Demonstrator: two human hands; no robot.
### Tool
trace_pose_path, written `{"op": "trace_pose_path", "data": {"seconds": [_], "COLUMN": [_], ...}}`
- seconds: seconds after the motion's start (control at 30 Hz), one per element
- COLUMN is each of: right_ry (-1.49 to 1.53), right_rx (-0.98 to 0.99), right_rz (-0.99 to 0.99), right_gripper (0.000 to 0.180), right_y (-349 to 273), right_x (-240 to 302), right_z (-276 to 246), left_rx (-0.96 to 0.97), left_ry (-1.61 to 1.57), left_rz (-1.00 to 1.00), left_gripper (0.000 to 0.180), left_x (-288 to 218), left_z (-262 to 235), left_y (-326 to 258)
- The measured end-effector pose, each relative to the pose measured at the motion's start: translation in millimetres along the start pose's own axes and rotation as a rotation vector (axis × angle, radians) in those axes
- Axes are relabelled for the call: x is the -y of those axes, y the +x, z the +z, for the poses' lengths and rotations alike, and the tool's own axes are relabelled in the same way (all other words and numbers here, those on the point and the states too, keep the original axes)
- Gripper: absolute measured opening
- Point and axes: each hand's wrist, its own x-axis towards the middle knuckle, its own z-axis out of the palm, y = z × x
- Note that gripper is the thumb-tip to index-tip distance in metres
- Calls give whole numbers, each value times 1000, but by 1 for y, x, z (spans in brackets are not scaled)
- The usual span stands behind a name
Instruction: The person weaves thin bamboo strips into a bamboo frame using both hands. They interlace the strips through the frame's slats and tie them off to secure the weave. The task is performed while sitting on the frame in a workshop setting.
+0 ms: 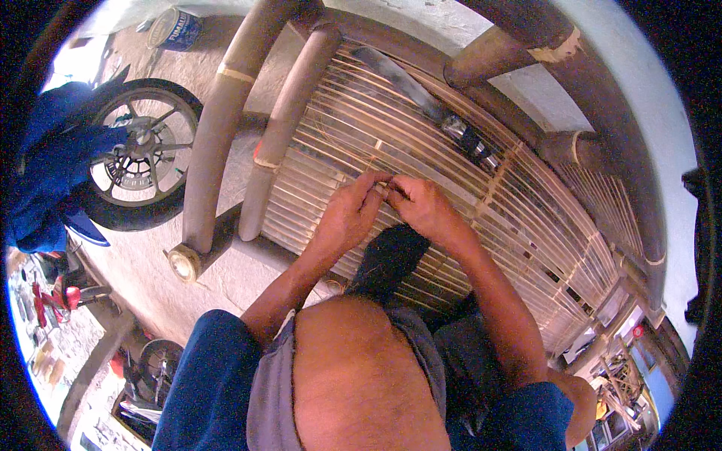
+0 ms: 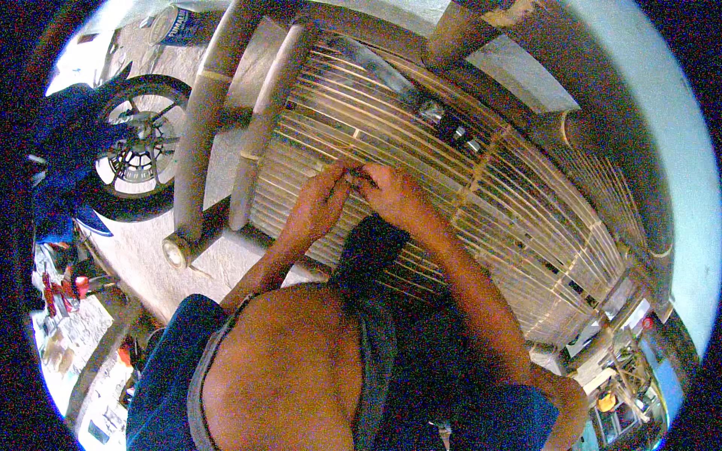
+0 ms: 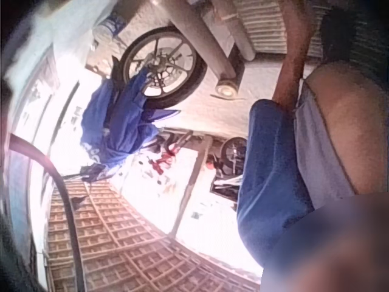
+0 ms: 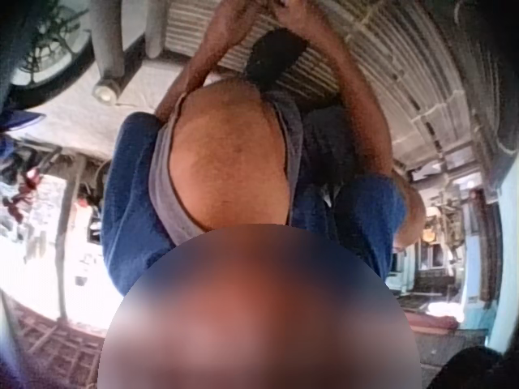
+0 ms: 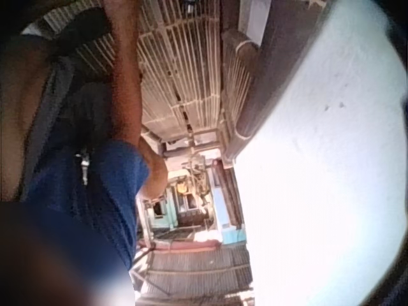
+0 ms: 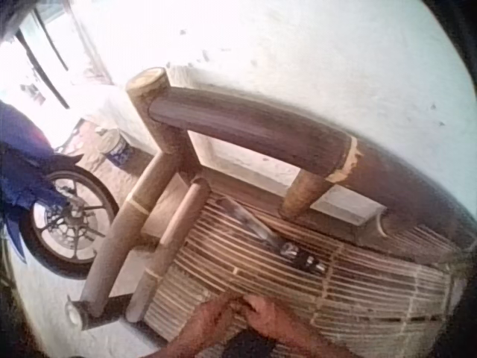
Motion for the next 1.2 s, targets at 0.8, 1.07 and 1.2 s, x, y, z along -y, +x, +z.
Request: {"op": "trace_pose_path", "data": {"seconds": [0.8,1.07,1.2], "right_ry": [-37,-54,-58], "right_rx": [-75,-108,-127], "right_rz": [-66,-128,-91], "right_gripper": [30,29,29], "right_y": [1,12,28], "right_x": [-5,3,9], "right_z": [-6,5,13], "left_rx": [-51,16,-147], "left_ry": [-206,-297,-239], "left_rz": [-112,-310,-273], "left_gripper": [25,21,21], "left_x": [20,13,17], "left_z": [-4,-11,-16], "left_y": [-10,-10,-12]}}
